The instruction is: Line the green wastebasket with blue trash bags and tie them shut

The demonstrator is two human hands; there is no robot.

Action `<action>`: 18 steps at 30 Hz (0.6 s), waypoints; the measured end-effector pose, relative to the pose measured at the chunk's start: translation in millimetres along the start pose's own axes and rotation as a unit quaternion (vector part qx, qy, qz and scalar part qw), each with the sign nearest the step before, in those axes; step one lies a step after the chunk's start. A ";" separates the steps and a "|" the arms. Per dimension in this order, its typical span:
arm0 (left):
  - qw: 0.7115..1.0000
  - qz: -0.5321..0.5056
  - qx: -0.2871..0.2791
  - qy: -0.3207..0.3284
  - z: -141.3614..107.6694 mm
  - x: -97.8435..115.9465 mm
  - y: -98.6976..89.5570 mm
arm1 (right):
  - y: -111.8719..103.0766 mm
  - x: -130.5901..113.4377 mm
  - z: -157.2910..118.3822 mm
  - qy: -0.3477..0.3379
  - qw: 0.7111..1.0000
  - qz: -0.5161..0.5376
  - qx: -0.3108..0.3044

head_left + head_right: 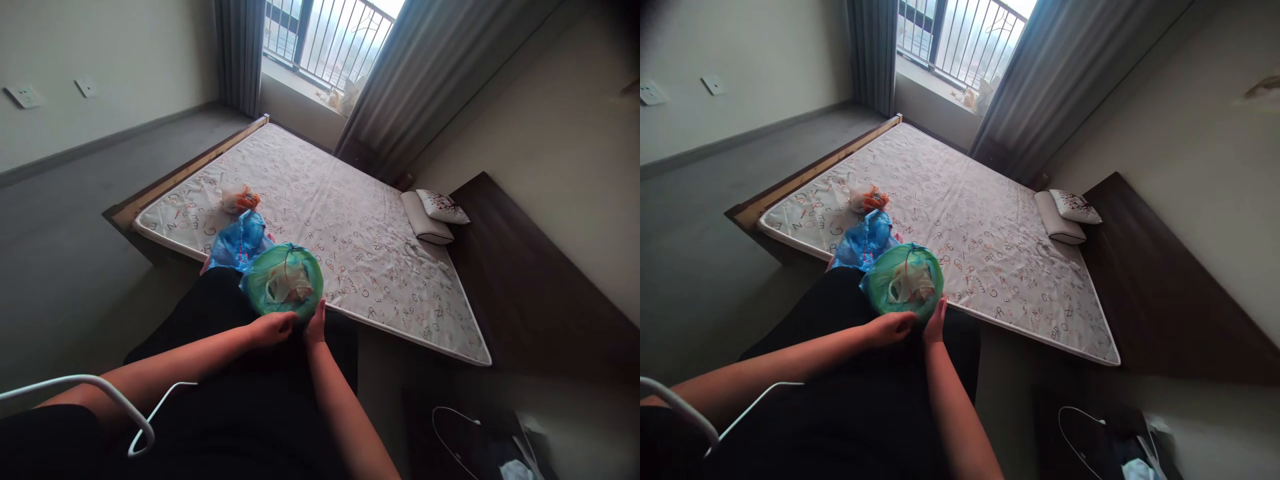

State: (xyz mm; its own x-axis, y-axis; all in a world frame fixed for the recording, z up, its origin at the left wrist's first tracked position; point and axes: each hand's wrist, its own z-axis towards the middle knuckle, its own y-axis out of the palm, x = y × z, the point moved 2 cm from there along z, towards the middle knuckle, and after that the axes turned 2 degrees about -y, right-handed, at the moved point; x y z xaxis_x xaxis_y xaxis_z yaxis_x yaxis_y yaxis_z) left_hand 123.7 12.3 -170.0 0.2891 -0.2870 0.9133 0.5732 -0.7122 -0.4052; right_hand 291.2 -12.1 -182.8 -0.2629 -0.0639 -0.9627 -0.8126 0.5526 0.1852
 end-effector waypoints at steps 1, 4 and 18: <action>1.000 0.012 0.004 0.003 -0.5 -0.7 -1.6 | 2.1 -0.4 -1.0 0.011 0.999 0.031 0.007; 1.000 0.017 0.012 0.013 -0.8 -0.4 -5.8 | 1.0 -4.0 0.0 0.037 0.996 0.074 0.019; 0.986 -0.081 0.124 -0.075 11.2 -12.9 -14.2 | -23.7 -6.9 17.0 0.099 0.977 0.182 0.055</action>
State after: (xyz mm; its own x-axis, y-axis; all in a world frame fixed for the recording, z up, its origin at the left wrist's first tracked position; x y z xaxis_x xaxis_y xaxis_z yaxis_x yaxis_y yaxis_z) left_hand 120.3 33.3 -176.5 0.2779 -0.0706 0.9580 0.7854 -0.5574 -0.2690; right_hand 321.0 -10.7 -183.8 -0.6285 0.0009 -0.7778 -0.5883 0.6536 0.4762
